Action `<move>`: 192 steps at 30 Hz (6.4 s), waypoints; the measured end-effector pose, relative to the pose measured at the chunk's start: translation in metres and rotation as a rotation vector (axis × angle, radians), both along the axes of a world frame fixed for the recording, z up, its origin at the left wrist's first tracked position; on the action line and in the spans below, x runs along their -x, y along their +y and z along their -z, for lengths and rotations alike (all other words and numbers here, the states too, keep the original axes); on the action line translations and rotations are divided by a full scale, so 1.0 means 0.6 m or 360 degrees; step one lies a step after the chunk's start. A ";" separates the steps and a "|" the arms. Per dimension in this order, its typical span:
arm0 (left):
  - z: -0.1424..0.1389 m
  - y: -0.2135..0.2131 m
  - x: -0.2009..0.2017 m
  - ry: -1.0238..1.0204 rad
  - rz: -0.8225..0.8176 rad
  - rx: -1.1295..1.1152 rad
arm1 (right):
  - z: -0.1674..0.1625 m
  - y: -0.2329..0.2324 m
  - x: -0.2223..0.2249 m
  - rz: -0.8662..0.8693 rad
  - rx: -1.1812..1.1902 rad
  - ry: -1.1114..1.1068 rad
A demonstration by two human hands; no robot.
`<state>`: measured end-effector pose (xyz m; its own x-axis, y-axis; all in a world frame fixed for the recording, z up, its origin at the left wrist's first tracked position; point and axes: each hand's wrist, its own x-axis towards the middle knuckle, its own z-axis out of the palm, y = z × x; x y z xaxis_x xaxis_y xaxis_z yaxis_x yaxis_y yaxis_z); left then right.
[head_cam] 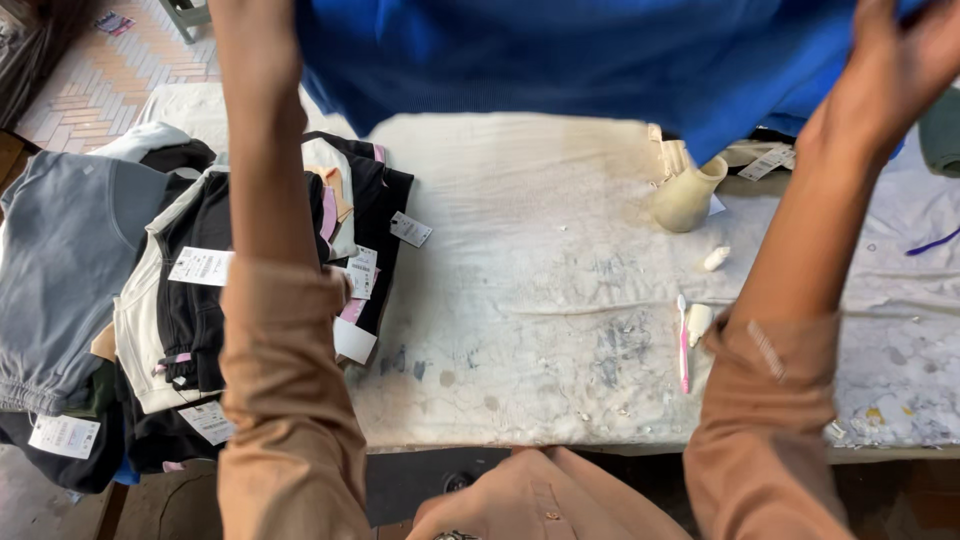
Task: The person applies a white liquid from a small bottle onto a blue hoodie and scrubs the area with a toothbrush. They repeat this process on different parts of the hoodie, including the sleeve and body, then fold the hoodie and place it on a stack of other garments.
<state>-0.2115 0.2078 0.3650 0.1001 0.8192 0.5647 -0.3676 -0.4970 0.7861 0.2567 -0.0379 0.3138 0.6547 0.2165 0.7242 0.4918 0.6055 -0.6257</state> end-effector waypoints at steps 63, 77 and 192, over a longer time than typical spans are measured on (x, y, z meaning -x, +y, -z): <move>0.659 -0.460 0.282 0.1495 0.0749 0.1863 | 0.548 -0.433 0.406 -0.0429 0.1653 0.1317; 0.581 -0.411 0.312 0.2193 0.0394 0.0900 | 0.559 -0.458 0.452 0.0621 0.2454 0.0180; 0.620 -0.282 0.047 0.2000 -0.0859 -0.0033 | 0.605 -0.216 0.440 0.0685 0.2129 -0.1007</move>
<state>-0.2395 0.0386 -0.0071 0.2234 0.9121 0.3438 0.8235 -0.3653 0.4341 -0.0074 -0.1676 -0.0495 0.5064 0.7944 0.3354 0.8623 -0.4626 -0.2062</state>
